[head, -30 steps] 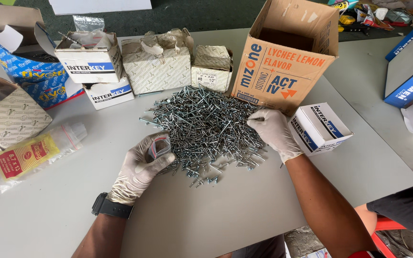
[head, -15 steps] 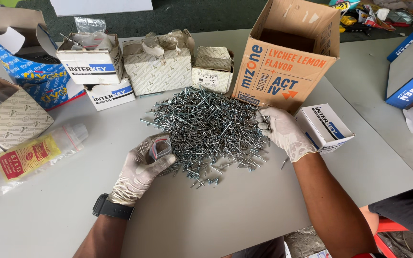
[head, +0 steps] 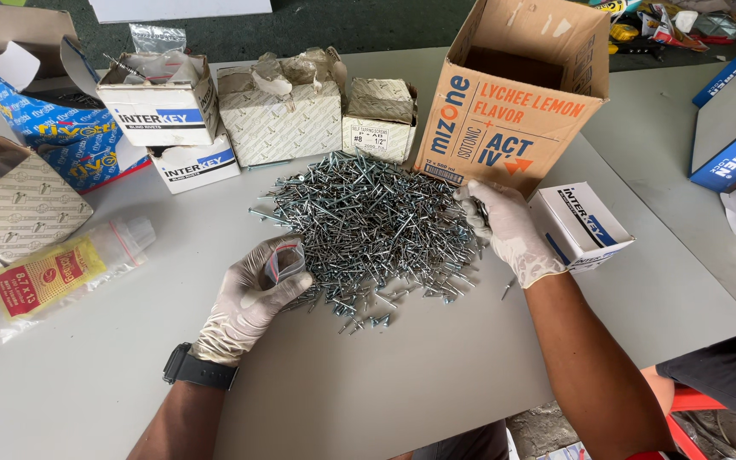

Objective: The person sorts a large pile of screws on a table, picking them up by hand and placing them into a small plastic bag. The person wears gloves and a watch while working.

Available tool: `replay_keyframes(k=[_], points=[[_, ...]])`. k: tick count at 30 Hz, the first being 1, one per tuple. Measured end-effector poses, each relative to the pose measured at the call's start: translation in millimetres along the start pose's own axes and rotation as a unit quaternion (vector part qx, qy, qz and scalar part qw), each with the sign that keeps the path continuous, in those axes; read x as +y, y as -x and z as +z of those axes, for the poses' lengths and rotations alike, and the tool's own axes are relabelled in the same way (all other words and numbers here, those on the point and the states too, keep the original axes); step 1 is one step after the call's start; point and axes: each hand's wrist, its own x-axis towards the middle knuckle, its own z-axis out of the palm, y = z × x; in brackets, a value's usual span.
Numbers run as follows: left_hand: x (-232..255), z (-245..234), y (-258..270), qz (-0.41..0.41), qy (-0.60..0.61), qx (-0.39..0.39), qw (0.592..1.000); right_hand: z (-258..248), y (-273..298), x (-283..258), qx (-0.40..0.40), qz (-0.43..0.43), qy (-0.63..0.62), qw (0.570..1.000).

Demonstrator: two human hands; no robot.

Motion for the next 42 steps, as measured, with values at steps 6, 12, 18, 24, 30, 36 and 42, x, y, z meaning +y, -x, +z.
replay_keyframes(k=[6, 12, 18, 24, 30, 36, 42], points=[[4.0, 1.8, 2.9, -0.005, 0.007, 0.003, 1.000, 12.9, 36.8, -13.8, 0.015, -0.113, 0.385, 0.916], [1.5, 1.8, 1.6, -0.001, -0.005, 0.003, 1.000, 2.8, 15.1, 2.4, 0.028, -0.085, 0.507, 0.857], [0.4, 1.4, 1.0, 0.003, 0.000, 0.009, 1.000, 6.7, 24.6, -6.5, 0.017, -0.079, 0.518, 0.851], [-4.4, 1.4, -0.2, 0.007, 0.007, 0.001, 1.000, 2.9, 15.2, -6.6, 0.011, -0.046, 0.543, 0.838], [-2.1, 1.0, 0.1, 0.005, 0.009, 0.003, 1.000, 0.9, 21.1, -9.8, 0.003, -0.023, 0.509, 0.860], [0.3, 0.5, 1.8, 0.004, 0.011, 0.003, 1.000, -11.8, -4.0, 5.1, -0.011, -0.031, 0.533, 0.845], [-5.8, 0.0, -1.1, 0.006, 0.013, 0.000, 1.000, 7.3, 31.6, -22.3, -0.036, -0.035, 0.540, 0.840]])
